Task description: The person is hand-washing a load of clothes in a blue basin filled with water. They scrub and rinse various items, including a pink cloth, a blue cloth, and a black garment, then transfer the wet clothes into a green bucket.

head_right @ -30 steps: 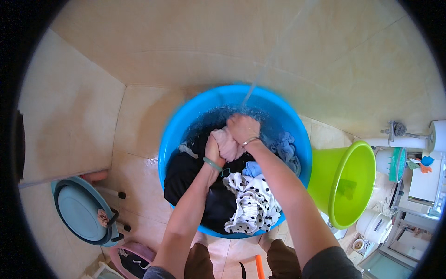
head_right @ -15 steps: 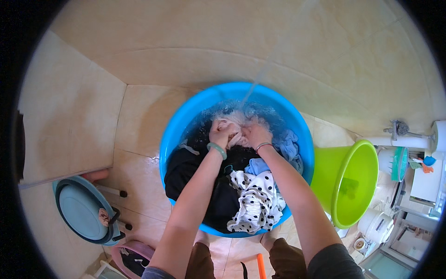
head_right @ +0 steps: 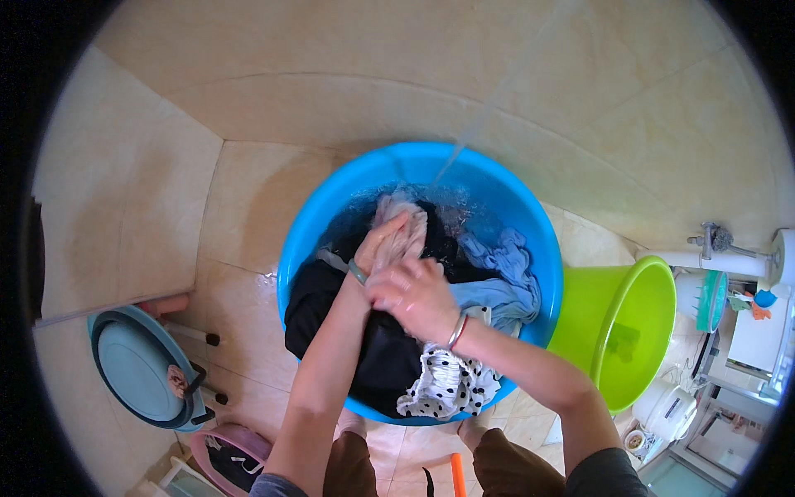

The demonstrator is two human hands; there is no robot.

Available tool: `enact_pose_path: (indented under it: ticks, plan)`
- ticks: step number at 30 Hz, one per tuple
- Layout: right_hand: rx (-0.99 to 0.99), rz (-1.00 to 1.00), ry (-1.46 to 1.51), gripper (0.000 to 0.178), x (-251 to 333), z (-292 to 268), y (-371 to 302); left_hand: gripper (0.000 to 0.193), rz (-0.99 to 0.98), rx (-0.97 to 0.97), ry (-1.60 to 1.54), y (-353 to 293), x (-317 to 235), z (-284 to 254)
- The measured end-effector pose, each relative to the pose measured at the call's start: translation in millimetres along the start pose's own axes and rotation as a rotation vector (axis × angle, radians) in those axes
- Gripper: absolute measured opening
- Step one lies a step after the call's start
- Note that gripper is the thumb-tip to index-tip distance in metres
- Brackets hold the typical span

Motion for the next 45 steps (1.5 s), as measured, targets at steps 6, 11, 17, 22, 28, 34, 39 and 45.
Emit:
enact_pose_path:
  ticks: [6,11,17,22,28,34,39,45]
  plan:
    - [-0.108,0.026,-0.089,0.024,34,10,10,0.035,0.001,0.366,-0.215,-16,-6,-1]
    - [-0.277,0.078,-0.25,0.021,6,17,30,0.045,0.099,-0.241,-0.153,-18,12,29]
    - [-0.342,0.254,-0.167,0.012,-28,34,44,0.034,0.26,-0.226,-0.035,-6,15,-7]
    - [-0.12,0.633,-0.145,0.02,-68,39,46,0.025,0.408,-0.425,0.494,-7,9,-18]
    - [-0.125,0.811,-0.285,0.028,-166,36,0,0.021,0.404,-0.546,0.185,-11,13,-5]
    - [-0.428,0.527,-0.1,0.029,-149,15,-7,0.071,0.684,-0.465,0.614,0,-4,-5]
    - [0.2,0.564,-0.314,0.045,-127,40,-3,0.085,0.665,-0.64,1.401,29,-1,-36]
    - [0.029,0.63,-0.567,0.02,-173,63,-2,0.062,0.471,-0.469,0.822,44,6,-28]
Point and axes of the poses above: each hand's wrist, its own y-axis towards the middle knuckle, its own z-axis out of the palm, x = y × z, the point moved 3 cm from there along y, towards the middle knuckle, and after that the axes turned 8 degrees about -x, right-handed, at the moved point
